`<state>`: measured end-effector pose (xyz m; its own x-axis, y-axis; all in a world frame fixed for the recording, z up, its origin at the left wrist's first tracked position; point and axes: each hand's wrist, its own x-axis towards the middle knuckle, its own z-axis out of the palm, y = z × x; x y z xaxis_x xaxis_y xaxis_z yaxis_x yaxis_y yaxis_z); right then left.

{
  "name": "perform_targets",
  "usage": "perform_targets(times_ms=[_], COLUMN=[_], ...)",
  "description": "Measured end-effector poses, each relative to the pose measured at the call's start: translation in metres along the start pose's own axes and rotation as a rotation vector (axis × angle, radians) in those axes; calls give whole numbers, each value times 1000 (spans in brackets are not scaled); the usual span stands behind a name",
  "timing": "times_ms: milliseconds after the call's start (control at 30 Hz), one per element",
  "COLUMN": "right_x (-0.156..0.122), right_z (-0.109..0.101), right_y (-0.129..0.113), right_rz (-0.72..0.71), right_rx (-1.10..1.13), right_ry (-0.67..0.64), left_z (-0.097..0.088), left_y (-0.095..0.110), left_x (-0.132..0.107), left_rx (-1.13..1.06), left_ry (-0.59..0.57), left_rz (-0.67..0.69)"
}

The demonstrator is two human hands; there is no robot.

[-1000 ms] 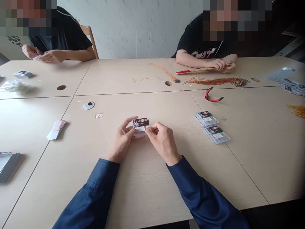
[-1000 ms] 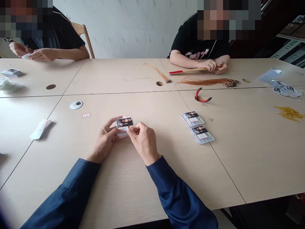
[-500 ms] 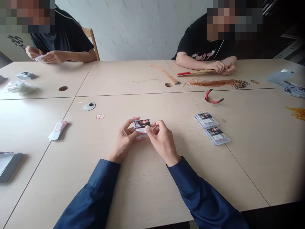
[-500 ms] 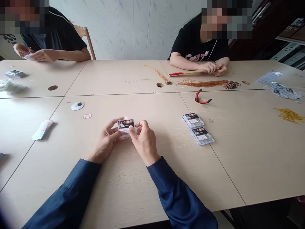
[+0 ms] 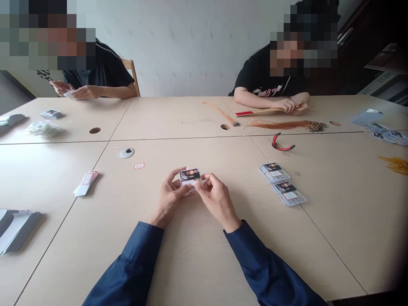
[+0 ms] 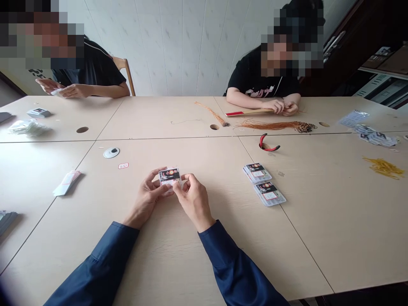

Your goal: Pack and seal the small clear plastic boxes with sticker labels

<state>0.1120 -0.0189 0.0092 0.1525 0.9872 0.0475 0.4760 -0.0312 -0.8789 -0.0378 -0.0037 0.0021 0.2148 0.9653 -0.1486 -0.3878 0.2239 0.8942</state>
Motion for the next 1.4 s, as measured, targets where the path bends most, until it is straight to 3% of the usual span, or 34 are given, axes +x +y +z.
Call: perform_targets(times_ms=[267, 400, 600, 767, 933, 1167, 1267, 1400], right_x=[2, 7, 20, 32, 31, -1, -15, -22], right_z=[0, 4, 2, -12, -48, -130, -156, -171], right_y=[3, 9, 19, 25, 33, 76, 104, 130], right_rz=[-34, -64, 96, 89, 65, -19, 88, 288], right_rx=[73, 125, 469, 540, 553, 255, -7, -297], right_ry=[-19, 37, 74, 229, 477, 1054, 1066, 944], left_z=[-1, 0, 2, -2, -5, -6, -5, -5], left_y=[3, 5, 7, 9, 8, 5, 5, 6], left_x=[1, 3, 1, 4, 4, 6, 6, 5], left_rx=[-107, -123, -50, 28, 36, 43, 48, 60], left_ry=[18, 15, 40, 1, -8, -2, 10, 23], left_rz=[-50, -62, -84, -83, -72, -69, -74, -63])
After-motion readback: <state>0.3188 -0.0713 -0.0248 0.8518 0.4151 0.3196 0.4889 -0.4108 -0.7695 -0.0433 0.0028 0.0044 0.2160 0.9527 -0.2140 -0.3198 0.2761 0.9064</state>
